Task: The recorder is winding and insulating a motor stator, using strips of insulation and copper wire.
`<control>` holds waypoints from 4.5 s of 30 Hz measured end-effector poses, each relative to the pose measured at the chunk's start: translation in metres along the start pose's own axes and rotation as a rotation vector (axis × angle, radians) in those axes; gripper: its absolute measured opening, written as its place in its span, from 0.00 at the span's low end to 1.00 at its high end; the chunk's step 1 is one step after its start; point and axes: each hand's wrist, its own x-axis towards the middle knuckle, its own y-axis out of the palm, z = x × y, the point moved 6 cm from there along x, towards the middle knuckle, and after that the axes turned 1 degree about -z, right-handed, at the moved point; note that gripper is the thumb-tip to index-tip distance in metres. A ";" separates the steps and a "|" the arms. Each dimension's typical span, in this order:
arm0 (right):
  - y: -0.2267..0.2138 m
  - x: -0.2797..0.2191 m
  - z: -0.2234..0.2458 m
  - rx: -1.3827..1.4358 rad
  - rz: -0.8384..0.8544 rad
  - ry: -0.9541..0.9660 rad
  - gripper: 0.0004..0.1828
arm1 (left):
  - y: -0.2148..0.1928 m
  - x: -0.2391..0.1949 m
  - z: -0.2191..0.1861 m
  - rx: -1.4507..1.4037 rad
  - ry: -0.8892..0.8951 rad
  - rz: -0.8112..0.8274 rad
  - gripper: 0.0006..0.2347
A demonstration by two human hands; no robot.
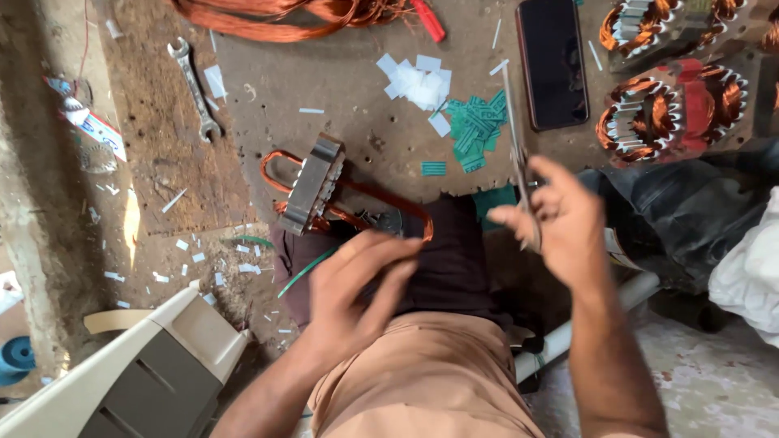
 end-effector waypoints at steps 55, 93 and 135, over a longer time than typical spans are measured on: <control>0.085 -0.009 0.057 -0.009 -0.057 -0.337 0.07 | -0.123 -0.045 0.077 0.011 -0.141 -0.529 0.06; 0.163 0.010 0.094 -0.184 -0.064 -0.681 0.10 | -0.104 0.036 0.125 0.412 -0.084 0.026 0.08; 0.062 -0.009 0.039 -0.613 -0.353 -0.526 0.10 | -0.096 0.030 0.128 0.324 -0.150 -0.065 0.06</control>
